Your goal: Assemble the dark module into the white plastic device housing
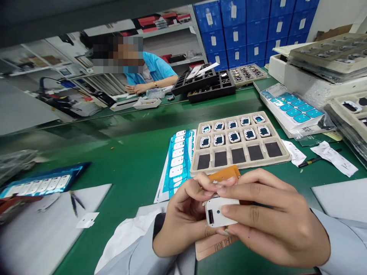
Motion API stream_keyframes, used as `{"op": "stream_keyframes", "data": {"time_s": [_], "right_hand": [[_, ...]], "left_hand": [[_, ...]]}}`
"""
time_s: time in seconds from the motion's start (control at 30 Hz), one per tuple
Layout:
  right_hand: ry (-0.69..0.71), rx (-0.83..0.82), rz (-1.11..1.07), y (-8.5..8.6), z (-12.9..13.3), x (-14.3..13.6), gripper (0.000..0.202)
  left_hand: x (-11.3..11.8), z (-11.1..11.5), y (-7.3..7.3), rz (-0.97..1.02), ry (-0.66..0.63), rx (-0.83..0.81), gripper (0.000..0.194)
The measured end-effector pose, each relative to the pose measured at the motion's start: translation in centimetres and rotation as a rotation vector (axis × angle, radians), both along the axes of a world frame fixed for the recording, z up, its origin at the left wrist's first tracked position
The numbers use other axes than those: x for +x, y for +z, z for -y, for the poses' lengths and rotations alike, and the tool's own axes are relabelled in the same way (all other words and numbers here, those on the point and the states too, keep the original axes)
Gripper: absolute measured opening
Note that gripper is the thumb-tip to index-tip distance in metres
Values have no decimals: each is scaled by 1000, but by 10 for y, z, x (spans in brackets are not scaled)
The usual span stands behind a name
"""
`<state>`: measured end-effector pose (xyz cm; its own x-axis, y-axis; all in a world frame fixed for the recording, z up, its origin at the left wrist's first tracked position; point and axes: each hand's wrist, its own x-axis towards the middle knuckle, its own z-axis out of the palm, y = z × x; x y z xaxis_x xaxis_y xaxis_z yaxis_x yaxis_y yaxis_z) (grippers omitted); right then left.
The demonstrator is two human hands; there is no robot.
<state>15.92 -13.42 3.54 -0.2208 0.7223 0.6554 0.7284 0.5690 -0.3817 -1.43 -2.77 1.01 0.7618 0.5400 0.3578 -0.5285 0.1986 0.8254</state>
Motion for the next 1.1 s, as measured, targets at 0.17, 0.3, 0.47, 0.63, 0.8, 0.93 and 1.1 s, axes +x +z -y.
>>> {"op": "stream_keyframes", "data": {"time_s": [0.17,0.3,0.47,0.63,0.8,0.93,1.1], "right_hand": [[-2,0,9,0,0,0,30],[3,-3,25,1,1,1,29],[-16,26,24,3,-1,-1,22],[-11,60,22,6,-2,-2,16],[0,56,26,6,-2,-2,16],[-12,55,34,5,-2,-1,16],[-15,57,45,5,-2,-1,15]], "left_hand": [[0,0,0,-5,3,12,57],[1,0,-1,-11,20,20,51],[0,-1,-5,-1,44,79,44],[-1,-1,-7,12,38,119,44],[-1,-1,-6,5,32,120,43],[-1,-1,-6,9,31,109,42],[0,-1,-6,19,6,86,46]]}}
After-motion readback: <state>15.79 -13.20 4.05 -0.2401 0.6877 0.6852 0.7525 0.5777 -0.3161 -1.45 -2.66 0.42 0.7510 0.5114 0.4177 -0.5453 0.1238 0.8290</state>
